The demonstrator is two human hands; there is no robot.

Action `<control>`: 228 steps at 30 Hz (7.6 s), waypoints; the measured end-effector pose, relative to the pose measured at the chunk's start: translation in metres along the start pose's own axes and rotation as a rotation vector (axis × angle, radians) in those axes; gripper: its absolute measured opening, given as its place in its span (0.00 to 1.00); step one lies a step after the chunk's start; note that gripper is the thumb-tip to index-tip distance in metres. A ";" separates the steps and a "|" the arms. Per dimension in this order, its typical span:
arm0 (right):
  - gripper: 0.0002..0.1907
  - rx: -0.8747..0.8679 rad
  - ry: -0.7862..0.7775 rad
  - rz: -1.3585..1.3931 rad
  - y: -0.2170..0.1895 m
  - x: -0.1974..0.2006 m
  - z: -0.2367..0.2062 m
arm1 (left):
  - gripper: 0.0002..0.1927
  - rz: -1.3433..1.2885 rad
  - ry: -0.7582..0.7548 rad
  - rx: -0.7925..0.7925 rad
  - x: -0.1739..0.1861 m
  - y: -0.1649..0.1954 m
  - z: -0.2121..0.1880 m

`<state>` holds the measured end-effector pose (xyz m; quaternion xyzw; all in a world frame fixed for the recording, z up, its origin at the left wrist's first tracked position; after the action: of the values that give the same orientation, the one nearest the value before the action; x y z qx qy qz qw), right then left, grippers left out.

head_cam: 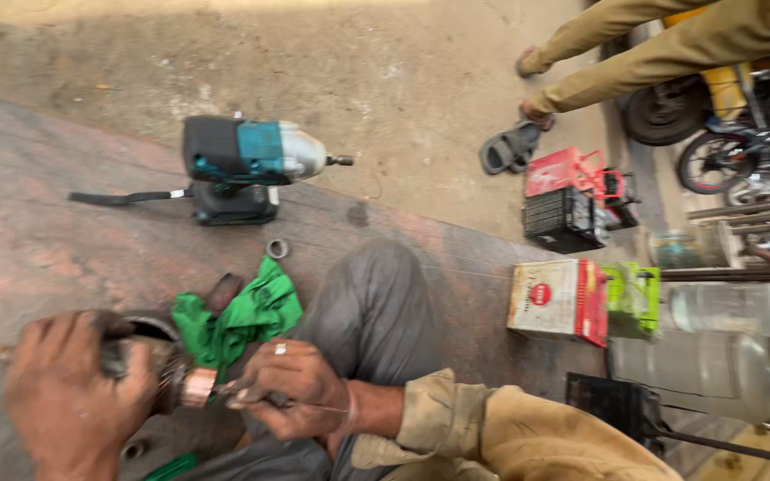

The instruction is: The person sits on the ground holding an electric motor armature and files the copper commutator end with a red-handled file, rotating the armature to work around it. Near the end he sets the armature down, picks up a screwdriver, and reaches toward a cordless impact driver on the ground.

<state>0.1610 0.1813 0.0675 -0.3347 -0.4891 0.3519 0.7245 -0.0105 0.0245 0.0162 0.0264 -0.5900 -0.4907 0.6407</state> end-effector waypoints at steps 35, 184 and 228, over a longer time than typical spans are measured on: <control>0.14 -0.111 0.058 -0.087 -0.003 -0.033 -0.025 | 0.08 -0.160 0.039 0.080 0.012 0.004 -0.025; 0.14 0.162 0.084 -0.158 0.009 -0.050 -0.058 | 0.12 -0.165 0.092 -0.072 -0.005 -0.008 -0.061; 0.13 0.377 -0.071 -0.236 0.010 -0.041 -0.051 | 0.12 -0.141 0.101 -0.062 -0.009 -0.011 -0.069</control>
<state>0.1961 0.1447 0.0248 -0.1213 -0.4757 0.3614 0.7927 0.0384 -0.0124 -0.0182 0.0727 -0.5380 -0.5505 0.6341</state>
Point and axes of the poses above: each hand's wrist, its own z-axis towards the middle knuckle, its own x-axis out of the back of the hand, y = z × x, the point moved 2 cm from there along z, towards the middle knuckle, and after that the axes turned 3 degrees about y, right-handed, at the moved point
